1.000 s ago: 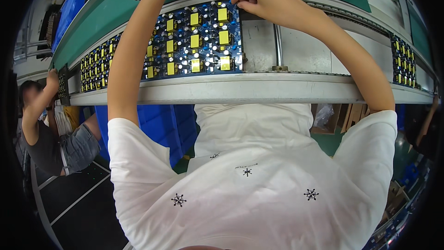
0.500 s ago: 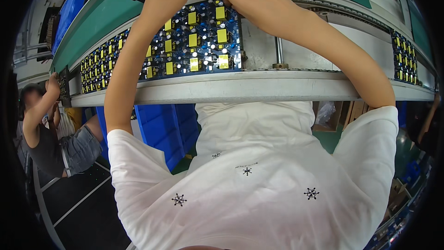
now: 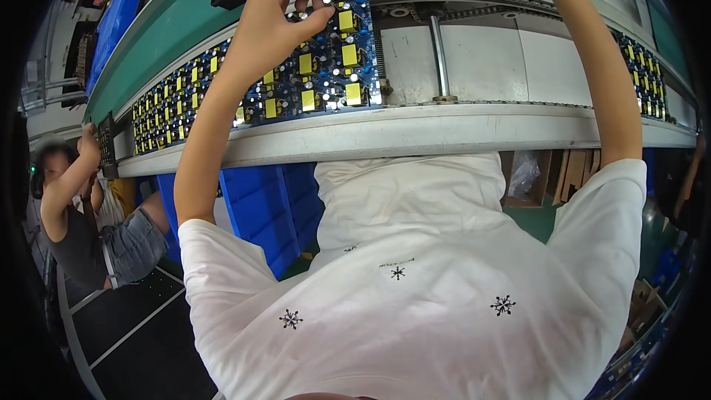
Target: Assembling electronic components onto circuit boards on a production line.
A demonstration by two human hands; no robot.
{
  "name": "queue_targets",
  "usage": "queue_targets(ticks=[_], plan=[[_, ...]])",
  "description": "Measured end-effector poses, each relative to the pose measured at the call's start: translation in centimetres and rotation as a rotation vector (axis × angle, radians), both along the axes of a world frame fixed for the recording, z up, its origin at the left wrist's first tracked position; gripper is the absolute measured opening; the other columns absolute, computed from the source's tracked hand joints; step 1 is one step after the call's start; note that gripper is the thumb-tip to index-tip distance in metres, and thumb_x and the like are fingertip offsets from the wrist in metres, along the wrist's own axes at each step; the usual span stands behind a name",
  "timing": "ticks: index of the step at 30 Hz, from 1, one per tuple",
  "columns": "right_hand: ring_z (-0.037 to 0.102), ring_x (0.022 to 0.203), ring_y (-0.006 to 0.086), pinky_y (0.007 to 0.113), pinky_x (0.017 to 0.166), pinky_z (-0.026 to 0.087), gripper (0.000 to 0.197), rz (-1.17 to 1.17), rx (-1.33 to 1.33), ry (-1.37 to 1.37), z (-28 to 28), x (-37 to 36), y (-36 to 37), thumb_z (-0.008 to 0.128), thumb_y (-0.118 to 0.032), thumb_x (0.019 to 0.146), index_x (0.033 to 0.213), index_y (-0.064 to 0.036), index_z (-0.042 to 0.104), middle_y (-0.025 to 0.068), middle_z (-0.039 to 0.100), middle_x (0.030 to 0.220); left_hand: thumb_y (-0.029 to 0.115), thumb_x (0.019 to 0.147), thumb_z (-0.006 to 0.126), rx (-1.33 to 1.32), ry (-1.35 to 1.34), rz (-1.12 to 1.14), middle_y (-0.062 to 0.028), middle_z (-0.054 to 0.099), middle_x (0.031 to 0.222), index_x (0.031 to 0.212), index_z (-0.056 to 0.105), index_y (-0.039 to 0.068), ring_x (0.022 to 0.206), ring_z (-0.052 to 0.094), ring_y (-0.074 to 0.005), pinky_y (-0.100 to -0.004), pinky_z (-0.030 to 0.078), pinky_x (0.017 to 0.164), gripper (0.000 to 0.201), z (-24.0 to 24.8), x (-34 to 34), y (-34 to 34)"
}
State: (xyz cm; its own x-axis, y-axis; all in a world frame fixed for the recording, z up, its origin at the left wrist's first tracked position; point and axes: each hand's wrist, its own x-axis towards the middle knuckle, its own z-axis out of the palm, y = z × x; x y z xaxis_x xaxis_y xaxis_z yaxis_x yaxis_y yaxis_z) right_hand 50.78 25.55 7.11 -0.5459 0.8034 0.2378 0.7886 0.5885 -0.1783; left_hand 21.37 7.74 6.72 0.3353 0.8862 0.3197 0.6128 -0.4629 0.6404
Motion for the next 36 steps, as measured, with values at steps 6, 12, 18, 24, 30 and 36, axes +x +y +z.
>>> queue_targets(ticks=[6,12,18,24,30,36], plan=[[0.063,0.087,0.0342,0.042,0.078,0.049,0.019,0.068,0.04,0.152,-0.6,0.3,0.2,0.06,-0.017,0.091,0.099,-0.0002,0.063,0.0186,0.066,0.089,0.012,0.082,0.071,-0.04,-0.06,-0.001,-0.0015,0.069,0.078,0.095,0.071,0.008,0.071,0.054,-0.0132,-0.0269,0.047,0.067,0.014,0.1,0.4,-0.5],[0.063,0.079,0.0287,0.038,0.073,0.05,0.014,0.096,0.15,0.309,-0.8,0.2,-1.1,0.063,-0.011,0.09,0.096,0.001,0.063,0.0159,0.066,0.086,0.014,0.083,0.07,0.005,-0.043,0.013,-0.0038,0.072,0.082,0.093,0.076,0.011,0.069,0.054,-0.0145,-0.0285,0.048,0.065,0.012,-0.1,0.4,-0.6],[0.061,0.073,0.0219,0.034,0.068,0.049,0.013,0.039,0.061,0.456,-0.1,0.0,-3.1,0.064,-0.01,0.091,0.098,0.0012,0.063,0.0117,0.065,0.082,0.015,0.083,0.072,0.134,0.144,0.007,-0.0052,0.072,0.082,0.091,0.079,0.013,0.076,0.058,-0.0194,-0.0343,0.046,0.074,0.01,-0.4,1.1,0.2],[0.061,0.072,0.0185,0.031,0.067,0.048,0.012,0.062,-0.106,0.418,1.9,-1.5,-7.1,0.064,-0.008,0.091,0.098,0.002,0.063,0.0095,0.065,0.082,0.016,0.083,0.075,0.327,0.313,-0.051,-0.0017,0.07,0.078,0.089,0.079,0.014,0.083,0.057,-0.0203,-0.0354,0.039,0.079,0.009,-1.7,1.6,1.1],[0.063,0.074,0.0222,0.034,0.068,0.049,0.012,0.176,-0.133,0.336,1.6,-2.3,-9.6,0.066,-0.009,0.09,0.094,0.0024,0.065,0.0121,0.066,0.084,0.019,0.084,0.074,0.345,0.379,-0.071,0.0001,0.071,0.079,0.087,0.079,0.014,0.082,0.055,-0.018,-0.0341,0.037,0.077,0.008,-2.2,1.8,1.9],[0.064,0.079,0.0308,0.038,0.071,0.05,0.013,0.424,-0.125,0.241,1.4,-2.5,-10.5,0.067,-0.011,0.089,0.093,0.0011,0.069,0.0138,0.064,0.083,0.02,0.084,0.074,0.341,0.371,-0.066,0.0007,0.071,0.077,0.087,0.079,0.013,0.081,0.055,-0.0173,-0.034,0.036,0.076,0.009,-2.5,1.9,2.2]])
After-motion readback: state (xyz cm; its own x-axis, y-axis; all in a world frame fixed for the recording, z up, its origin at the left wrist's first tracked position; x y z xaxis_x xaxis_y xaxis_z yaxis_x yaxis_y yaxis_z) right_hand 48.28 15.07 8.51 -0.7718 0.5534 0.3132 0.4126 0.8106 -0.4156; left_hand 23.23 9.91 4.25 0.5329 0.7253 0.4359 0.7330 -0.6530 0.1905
